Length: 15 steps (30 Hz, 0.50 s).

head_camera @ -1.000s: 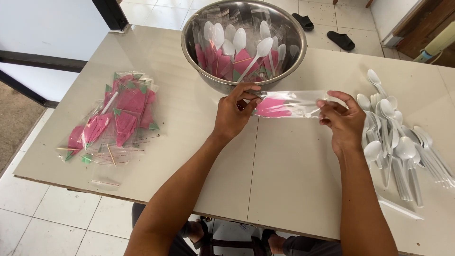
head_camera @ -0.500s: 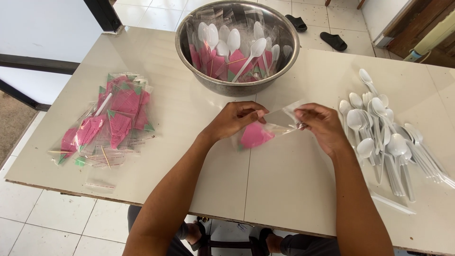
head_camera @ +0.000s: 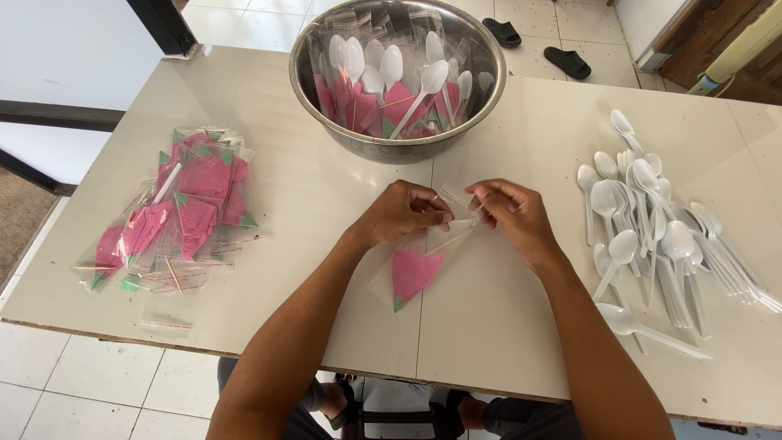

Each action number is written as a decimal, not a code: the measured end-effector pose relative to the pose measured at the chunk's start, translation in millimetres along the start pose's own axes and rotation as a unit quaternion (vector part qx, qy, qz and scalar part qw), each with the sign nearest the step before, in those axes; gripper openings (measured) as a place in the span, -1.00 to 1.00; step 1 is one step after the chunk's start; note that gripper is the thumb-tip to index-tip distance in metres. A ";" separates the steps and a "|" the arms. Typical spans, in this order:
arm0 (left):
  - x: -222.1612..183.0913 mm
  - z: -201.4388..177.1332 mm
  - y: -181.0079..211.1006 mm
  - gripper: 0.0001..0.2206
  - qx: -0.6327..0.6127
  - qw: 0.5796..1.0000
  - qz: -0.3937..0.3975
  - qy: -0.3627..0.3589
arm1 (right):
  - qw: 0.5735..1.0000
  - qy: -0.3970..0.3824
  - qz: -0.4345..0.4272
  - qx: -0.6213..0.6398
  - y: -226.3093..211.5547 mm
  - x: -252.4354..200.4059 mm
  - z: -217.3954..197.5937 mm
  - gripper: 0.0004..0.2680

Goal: Packaging individual sets of a plastic spoon and a paper napkin into small plastic bags.

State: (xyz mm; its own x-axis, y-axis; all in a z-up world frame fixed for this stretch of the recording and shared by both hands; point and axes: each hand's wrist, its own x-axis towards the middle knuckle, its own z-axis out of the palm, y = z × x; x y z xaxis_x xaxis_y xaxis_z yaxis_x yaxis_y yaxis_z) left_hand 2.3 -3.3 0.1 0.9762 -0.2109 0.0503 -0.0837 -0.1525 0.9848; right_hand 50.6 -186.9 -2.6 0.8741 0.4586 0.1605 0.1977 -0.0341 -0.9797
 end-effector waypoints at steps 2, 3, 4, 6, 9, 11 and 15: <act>0.7 -0.7 -1.0 -0.90 0.014 1.000 0.001 0.011 | 0.998 0.027 -0.042 -0.035 -1.4 -0.6 -3.0 -0.87; 0.8 -1.1 -1.5 -0.90 0.027 0.999 0.003 0.023 | 0.993 0.052 -0.084 -0.071 -2.2 -0.8 -4.2 -0.88; 1.5 -1.2 -2.0 -0.90 0.027 0.999 0.003 0.023 | 0.993 0.052 -0.084 -0.071 -5.5 -2.3 -3.1 -0.88; 2.3 -1.4 -3.0 -0.90 0.047 0.997 0.007 0.068 | 0.972 0.063 -0.199 -0.104 -12.1 -4.8 -0.6 -0.93; 1.5 -1.8 -1.9 -0.90 0.047 0.996 0.010 0.080 | 0.968 0.004 -0.214 -0.129 -19.0 -7.9 9.4 -0.96; 2.5 -1.9 -1.8 -0.90 0.057 0.994 0.013 0.089 | 0.954 0.021 -0.242 -0.173 -17.2 -6.9 14.5 -0.93; 2.9 0.0 -0.5 -0.90 0.060 0.993 0.014 0.102 | 0.947 0.024 -0.213 -0.239 -17.1 -7.8 9.9 -0.67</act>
State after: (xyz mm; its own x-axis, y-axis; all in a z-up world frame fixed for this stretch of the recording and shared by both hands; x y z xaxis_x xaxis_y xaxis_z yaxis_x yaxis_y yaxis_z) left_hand 5.2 -3.8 -0.2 0.9924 -0.0193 0.1219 -0.1226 -0.2664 0.9560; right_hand 36.0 -181.1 11.7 0.6862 0.4807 0.5459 0.7058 -0.2583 -0.6597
